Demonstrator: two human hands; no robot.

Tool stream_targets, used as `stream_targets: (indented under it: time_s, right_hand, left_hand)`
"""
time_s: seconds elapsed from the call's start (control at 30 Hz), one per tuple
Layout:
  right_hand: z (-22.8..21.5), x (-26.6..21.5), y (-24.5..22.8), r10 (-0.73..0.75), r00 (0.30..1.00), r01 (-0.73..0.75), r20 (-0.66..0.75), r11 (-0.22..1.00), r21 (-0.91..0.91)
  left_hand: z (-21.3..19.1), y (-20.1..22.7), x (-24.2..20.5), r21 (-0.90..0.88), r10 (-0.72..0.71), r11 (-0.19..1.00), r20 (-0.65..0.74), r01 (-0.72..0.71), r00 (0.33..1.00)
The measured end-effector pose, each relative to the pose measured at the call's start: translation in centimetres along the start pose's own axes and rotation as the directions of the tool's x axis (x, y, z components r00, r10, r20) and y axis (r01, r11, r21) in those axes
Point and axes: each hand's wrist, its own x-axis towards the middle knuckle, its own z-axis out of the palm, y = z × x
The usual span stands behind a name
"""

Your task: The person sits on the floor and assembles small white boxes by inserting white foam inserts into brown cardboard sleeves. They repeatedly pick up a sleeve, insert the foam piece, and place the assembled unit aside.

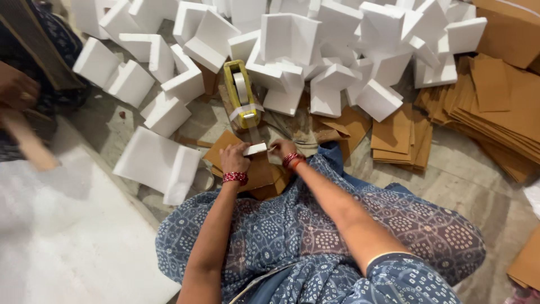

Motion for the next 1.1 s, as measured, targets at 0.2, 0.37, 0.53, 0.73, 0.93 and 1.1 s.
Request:
stream_targets:
  time_s: [0.2,0.37,0.53,0.73,0.93,1.1]
  right_hand:
    - [-1.5,7.9,-3.7,0.246,0.925,-0.345,0.29,0.864,0.368]
    - [-2.0,11.1,-7.4,0.423,0.755,-0.613,0.501,0.727,0.309]
    - [-0.2,10.0,-6.2,0.43,0.851,-0.505,0.301,0.827,0.246]
    - [2.7,9.7,-2.3,0.308,0.745,-0.199,0.592,0.949,-0.244]
    - [2.8,5.6,-0.2,0.461,0.625,-0.163,0.63,0.866,-0.472]
    - [-1.9,3.6,-3.3,0.293,0.885,-0.171,0.362,0.927,-0.333]
  left_hand:
    - [-0.2,0.3,-0.8,0.035,-0.02,0.999,0.021,0.019,1.0]
    - [-0.6,0.6,-0.1,0.046,0.021,0.999,-0.034,-0.02,0.999]
    - [0.1,0.3,-0.3,0.011,0.042,0.999,-0.041,-0.041,0.998]
    - [0.2,0.0,-0.1,0.016,0.085,0.996,-0.08,-0.084,0.993]
    - [1.0,0.5,-1.4,0.0,0.151,0.988,-0.118,-0.152,0.982]
    - [0.8,0.5,-0.5,-0.029,0.173,0.984,-0.103,-0.177,0.979]
